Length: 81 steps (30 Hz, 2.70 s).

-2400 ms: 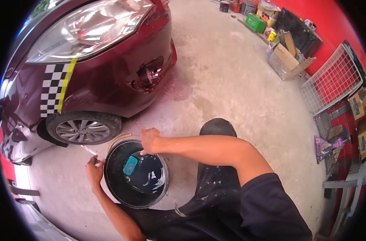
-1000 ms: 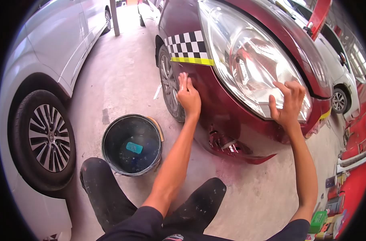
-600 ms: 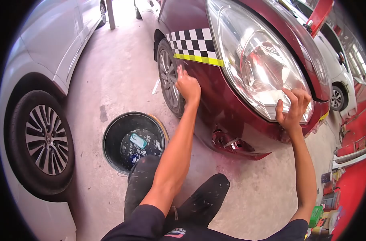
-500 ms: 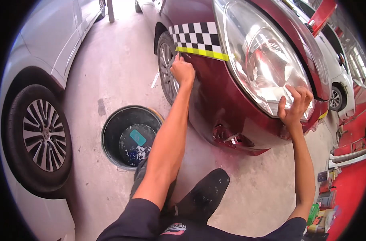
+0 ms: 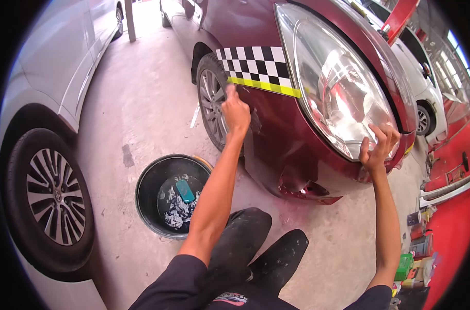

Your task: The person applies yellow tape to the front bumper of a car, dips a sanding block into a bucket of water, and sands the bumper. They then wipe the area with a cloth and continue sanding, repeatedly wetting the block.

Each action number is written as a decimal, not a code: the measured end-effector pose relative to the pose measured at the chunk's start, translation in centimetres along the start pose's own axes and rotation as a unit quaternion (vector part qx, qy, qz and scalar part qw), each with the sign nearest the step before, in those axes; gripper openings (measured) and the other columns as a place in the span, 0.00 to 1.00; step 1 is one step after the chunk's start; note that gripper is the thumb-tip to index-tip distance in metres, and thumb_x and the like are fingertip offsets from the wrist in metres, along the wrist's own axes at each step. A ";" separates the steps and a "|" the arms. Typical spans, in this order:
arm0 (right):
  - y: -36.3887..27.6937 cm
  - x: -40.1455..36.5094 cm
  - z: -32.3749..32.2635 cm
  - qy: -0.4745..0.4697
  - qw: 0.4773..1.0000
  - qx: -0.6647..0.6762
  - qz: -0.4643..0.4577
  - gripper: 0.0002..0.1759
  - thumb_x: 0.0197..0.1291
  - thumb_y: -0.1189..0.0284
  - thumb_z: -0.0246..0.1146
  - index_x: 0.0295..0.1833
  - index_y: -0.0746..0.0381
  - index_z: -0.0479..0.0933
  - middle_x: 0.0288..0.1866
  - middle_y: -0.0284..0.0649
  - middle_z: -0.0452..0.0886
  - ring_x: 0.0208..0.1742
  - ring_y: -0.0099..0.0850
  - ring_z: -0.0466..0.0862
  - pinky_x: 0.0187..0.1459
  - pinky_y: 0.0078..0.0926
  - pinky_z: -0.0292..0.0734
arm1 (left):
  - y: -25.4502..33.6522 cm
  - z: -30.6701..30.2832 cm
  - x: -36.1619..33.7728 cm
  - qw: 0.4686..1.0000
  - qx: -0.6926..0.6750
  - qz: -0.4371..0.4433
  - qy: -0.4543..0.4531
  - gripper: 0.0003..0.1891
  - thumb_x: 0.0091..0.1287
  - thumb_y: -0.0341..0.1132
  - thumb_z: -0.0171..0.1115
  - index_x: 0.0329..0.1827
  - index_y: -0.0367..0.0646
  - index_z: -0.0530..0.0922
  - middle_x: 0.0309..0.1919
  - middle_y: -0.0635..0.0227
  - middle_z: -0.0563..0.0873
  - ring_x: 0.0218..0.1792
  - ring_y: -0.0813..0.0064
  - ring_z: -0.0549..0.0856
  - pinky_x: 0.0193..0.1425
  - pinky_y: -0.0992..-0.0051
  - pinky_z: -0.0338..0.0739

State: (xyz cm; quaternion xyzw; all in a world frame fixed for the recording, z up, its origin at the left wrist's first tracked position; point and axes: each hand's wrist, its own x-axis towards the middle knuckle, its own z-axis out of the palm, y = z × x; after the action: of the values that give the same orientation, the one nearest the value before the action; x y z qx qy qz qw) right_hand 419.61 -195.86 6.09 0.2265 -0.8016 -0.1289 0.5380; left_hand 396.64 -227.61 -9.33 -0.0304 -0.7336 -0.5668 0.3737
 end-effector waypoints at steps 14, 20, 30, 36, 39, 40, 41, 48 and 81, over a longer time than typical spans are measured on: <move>1.3 -1.0 -0.1 -0.054 0.998 -0.030 -0.018 0.26 0.66 0.65 0.59 0.68 0.58 0.72 0.54 0.47 0.75 0.62 0.47 0.70 0.70 0.52 0.59 | -0.6 -1.4 -0.5 0.992 0.026 0.042 -0.115 0.29 0.70 0.18 0.54 0.77 0.20 0.69 0.75 0.26 0.73 0.78 0.35 0.73 0.84 0.52 0.71; 1.6 -1.8 -0.1 -0.066 0.996 -0.052 -0.018 0.27 0.67 0.64 0.59 0.70 0.57 0.70 0.56 0.47 0.74 0.65 0.48 0.70 0.71 0.52 0.59 | 0.3 -2.1 -1.8 0.991 0.005 0.043 -0.125 0.30 0.69 0.18 0.55 0.76 0.20 0.69 0.75 0.26 0.73 0.78 0.35 0.73 0.83 0.53 0.72; 1.6 -1.9 -0.2 -0.068 0.997 -0.034 -0.013 0.27 0.67 0.64 0.59 0.70 0.59 0.71 0.57 0.48 0.75 0.65 0.50 0.70 0.72 0.54 0.61 | -0.9 -1.1 0.6 0.995 -0.018 -0.031 -0.096 0.22 0.78 0.23 0.53 0.73 0.24 0.75 0.72 0.30 0.78 0.74 0.37 0.78 0.76 0.50 0.77; 1.0 -1.1 -0.2 -0.047 0.999 -0.021 -0.014 0.26 0.65 0.66 0.60 0.68 0.59 0.75 0.56 0.47 0.76 0.64 0.49 0.71 0.71 0.51 0.62 | -2.2 -1.3 1.2 0.993 0.011 0.020 -0.118 0.25 0.74 0.21 0.53 0.74 0.23 0.72 0.73 0.30 0.78 0.75 0.34 0.77 0.80 0.50 0.74; 0.7 -0.9 -0.2 -0.033 0.999 -0.012 -0.011 0.26 0.64 0.63 0.63 0.68 0.57 0.77 0.55 0.44 0.75 0.63 0.46 0.70 0.69 0.51 0.63 | -1.3 -1.3 -0.1 0.995 0.011 0.041 -0.089 0.23 0.76 0.22 0.52 0.73 0.23 0.74 0.70 0.30 0.80 0.73 0.35 0.79 0.78 0.50 0.76; 0.5 -0.8 -0.2 -0.018 1.000 -0.008 -0.006 0.25 0.63 0.65 0.64 0.66 0.56 0.79 0.53 0.43 0.76 0.62 0.45 0.71 0.68 0.49 0.64 | -0.9 -1.1 -0.7 0.995 0.009 0.065 -0.073 0.23 0.76 0.22 0.51 0.73 0.23 0.75 0.69 0.30 0.80 0.72 0.36 0.80 0.77 0.50 0.77; 0.7 -0.6 0.1 -0.008 1.000 -0.007 -0.008 0.25 0.63 0.66 0.64 0.66 0.56 0.79 0.53 0.43 0.77 0.61 0.44 0.72 0.68 0.48 0.64 | -1.2 -0.8 0.0 0.996 0.005 0.063 -0.064 0.22 0.77 0.22 0.51 0.72 0.23 0.75 0.69 0.30 0.80 0.72 0.36 0.80 0.77 0.50 0.77; 0.4 -0.4 0.0 0.025 1.000 0.012 0.000 0.24 0.58 0.72 0.66 0.62 0.56 0.83 0.50 0.41 0.80 0.57 0.44 0.75 0.64 0.45 0.68 | 0.5 -1.4 -1.7 0.997 0.001 0.060 -0.055 0.22 0.77 0.22 0.51 0.71 0.24 0.78 0.69 0.31 0.80 0.73 0.39 0.79 0.79 0.53 0.76; -0.7 -0.6 -0.4 0.049 0.998 0.027 0.043 0.24 0.53 0.76 0.69 0.59 0.54 0.86 0.50 0.42 0.82 0.54 0.44 0.78 0.58 0.43 0.73 | 4.6 -2.5 -5.7 0.981 0.057 0.156 -0.104 0.25 0.75 0.21 0.53 0.74 0.21 0.72 0.69 0.24 0.78 0.73 0.34 0.78 0.79 0.50 0.75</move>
State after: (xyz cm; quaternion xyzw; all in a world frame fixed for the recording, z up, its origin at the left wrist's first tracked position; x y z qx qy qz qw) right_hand 420.32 -196.17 5.41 0.2122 -0.7865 -0.0732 0.5753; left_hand 404.15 -225.95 -8.68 -0.1816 -0.7859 -0.4522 0.3808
